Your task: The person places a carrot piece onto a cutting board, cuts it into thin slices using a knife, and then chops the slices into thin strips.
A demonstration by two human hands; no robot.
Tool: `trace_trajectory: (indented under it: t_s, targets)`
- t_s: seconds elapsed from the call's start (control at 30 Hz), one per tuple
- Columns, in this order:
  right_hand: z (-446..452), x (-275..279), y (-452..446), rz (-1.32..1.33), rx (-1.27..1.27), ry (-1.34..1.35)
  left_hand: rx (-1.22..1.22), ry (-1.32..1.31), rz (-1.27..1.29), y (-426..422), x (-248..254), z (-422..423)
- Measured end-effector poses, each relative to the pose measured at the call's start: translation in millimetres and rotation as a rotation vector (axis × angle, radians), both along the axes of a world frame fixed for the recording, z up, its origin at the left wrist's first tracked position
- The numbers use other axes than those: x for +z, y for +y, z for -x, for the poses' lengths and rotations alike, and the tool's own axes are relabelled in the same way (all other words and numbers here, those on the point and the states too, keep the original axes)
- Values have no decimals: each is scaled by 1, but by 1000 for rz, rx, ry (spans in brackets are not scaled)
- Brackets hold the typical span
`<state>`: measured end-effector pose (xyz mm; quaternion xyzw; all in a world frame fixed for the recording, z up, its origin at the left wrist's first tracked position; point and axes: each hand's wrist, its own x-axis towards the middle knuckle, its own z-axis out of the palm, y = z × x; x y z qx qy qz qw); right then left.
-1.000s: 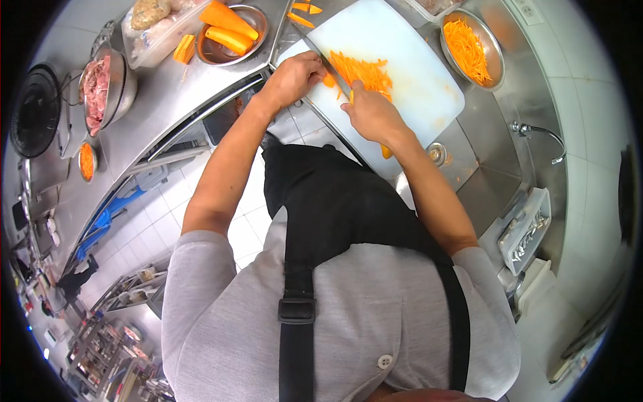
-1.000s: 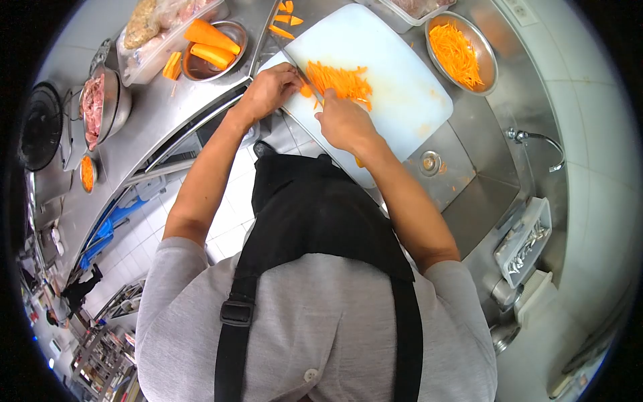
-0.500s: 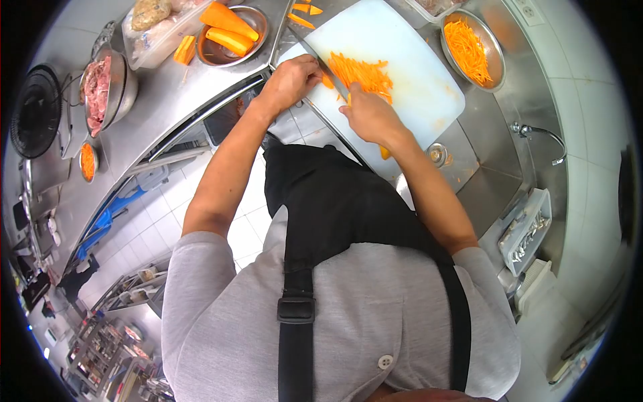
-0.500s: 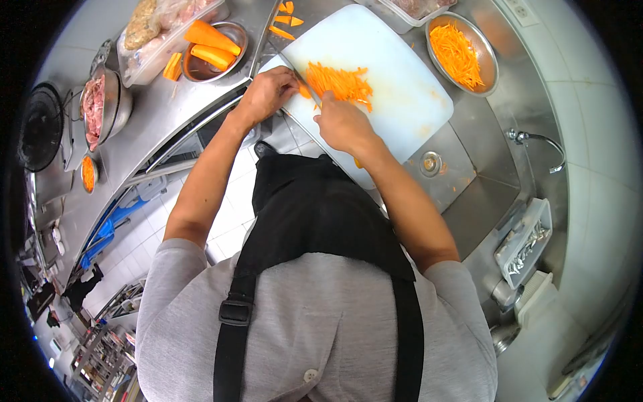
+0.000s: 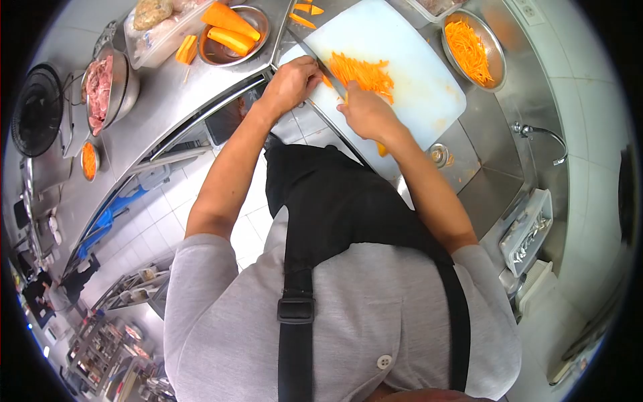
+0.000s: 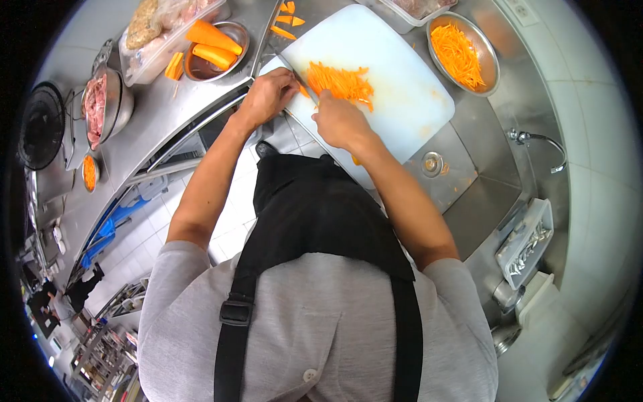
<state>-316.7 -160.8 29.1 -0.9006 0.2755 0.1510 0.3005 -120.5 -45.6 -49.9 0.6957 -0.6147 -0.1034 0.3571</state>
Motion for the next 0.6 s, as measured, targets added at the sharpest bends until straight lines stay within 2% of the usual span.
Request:
trace_trajectory:
  t_s: [0.17,0.27,0.4,0.6]
  targets:
    - [2,-36,-4,-56,-56,-96,44,-32,18,-1,2,7]
    - [10,-33,-17,-83,-104,-112,-6,-96,93,-8,-6,6]
    - [11,-20,-20,-37,-91,1,-15,-98,-40,-12,3,7]
    - [14,-33,-20,-18,-118,-50,-36,-84,69,-18,1,14]
